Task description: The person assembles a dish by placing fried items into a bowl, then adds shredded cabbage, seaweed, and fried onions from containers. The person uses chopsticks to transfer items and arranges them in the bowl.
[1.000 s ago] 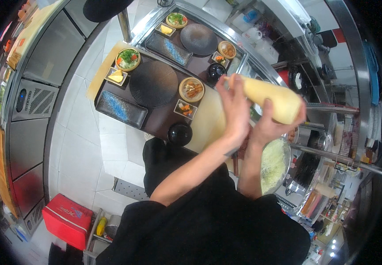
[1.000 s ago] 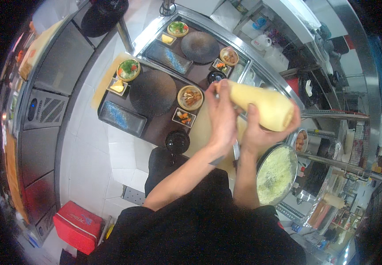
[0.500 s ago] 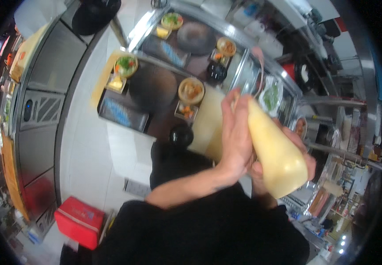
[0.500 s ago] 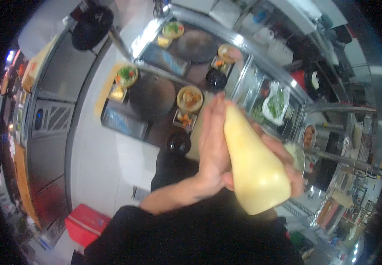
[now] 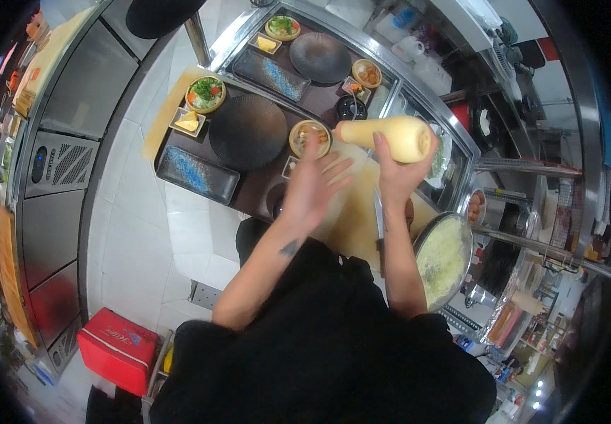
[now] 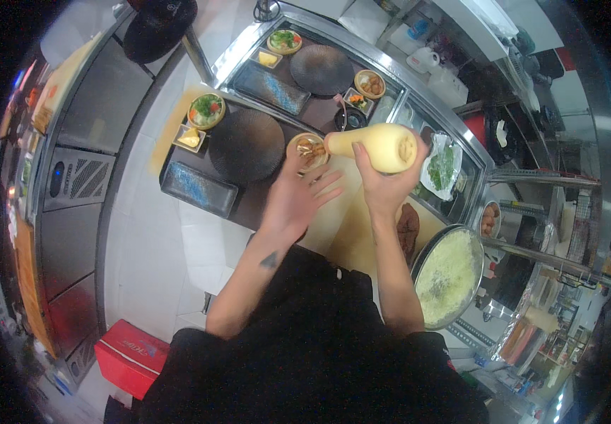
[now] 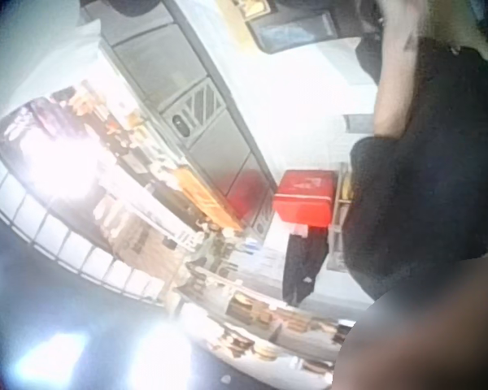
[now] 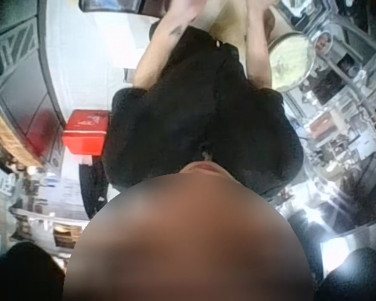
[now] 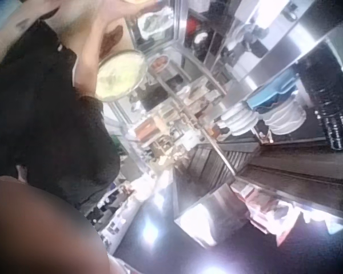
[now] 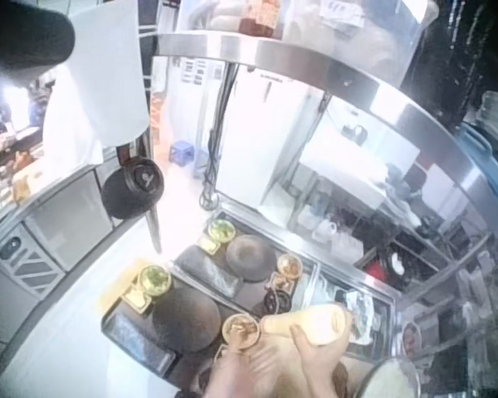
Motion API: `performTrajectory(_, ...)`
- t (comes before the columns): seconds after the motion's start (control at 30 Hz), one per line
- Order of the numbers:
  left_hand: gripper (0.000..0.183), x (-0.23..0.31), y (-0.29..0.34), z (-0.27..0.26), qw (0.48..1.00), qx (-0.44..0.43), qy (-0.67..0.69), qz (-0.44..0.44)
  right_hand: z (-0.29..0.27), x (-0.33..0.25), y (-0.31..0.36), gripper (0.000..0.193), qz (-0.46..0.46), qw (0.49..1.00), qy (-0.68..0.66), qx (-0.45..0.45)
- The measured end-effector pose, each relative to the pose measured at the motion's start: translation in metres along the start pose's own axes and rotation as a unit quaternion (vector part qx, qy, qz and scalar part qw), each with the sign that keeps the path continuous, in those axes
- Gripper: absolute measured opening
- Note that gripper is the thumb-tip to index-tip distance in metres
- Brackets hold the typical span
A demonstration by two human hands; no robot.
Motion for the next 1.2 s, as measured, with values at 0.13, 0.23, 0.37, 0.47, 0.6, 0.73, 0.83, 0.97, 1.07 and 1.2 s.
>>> performTrajectory(0.13,0.062,0.034,0.066,-0.103,0.994,0.031,-0.096,0.047,0.036,0.006,0.0,0.07,-0.006,0.999,0.047,-0.022)
performTrajectory(0.23,0.053,0.047,0.116,-0.217,0.97,0.153,-0.171,0.083,0.054,0.026,0.005,0.068,0.026,0.999,0.009,-0.045)
performTrajectory(0.37,0.042,0.048,0.174,-0.351,0.896,0.376,-0.205,0.119,0.071,0.034,0.014,0.07,0.041,0.996,0.0,-0.074)
performTrajectory(0.47,0.044,0.016,0.185,-0.442,0.877,0.431,-0.182,0.106,0.077,0.037,0.018,0.071,0.006,0.997,0.024,-0.069)
performTrajectory(0.6,0.048,-0.05,0.176,-0.514,0.873,0.447,-0.194,0.029,0.082,0.034,0.018,0.071,-0.012,0.996,0.043,-0.075)
performTrajectory(0.73,0.052,-0.114,0.171,-0.56,0.854,0.434,-0.278,-0.066,0.078,0.036,0.015,0.07,-0.009,0.996,0.056,-0.063)
performTrajectory(0.83,0.053,-0.157,0.184,-0.6,0.83,0.428,-0.331,-0.133,0.069,0.036,0.009,0.069,-0.006,0.996,0.07,-0.053)
performTrajectory(0.97,0.052,-0.168,0.193,-0.604,0.821,0.442,-0.331,-0.149,0.055,0.036,0.001,0.068,-0.009,0.994,0.097,-0.042)
performTrajectory(1.07,0.051,-0.161,0.191,-0.605,0.826,0.436,-0.333,-0.127,0.051,0.033,0.002,0.068,-0.016,0.993,0.103,-0.049)
performTrajectory(1.2,0.048,-0.136,0.177,-0.593,0.834,0.448,-0.308,-0.092,0.057,0.04,0.015,0.07,-0.026,0.991,0.111,-0.066)
Point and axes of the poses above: each hand's wrist, its own y-axis away from the middle knuckle, its own z-axis out of the palm, x = y × z, the point moved 7 cm from there along -y, towards the middle knuckle, and after that the axes turned 4 degrees about x, right-handed, at the moved point
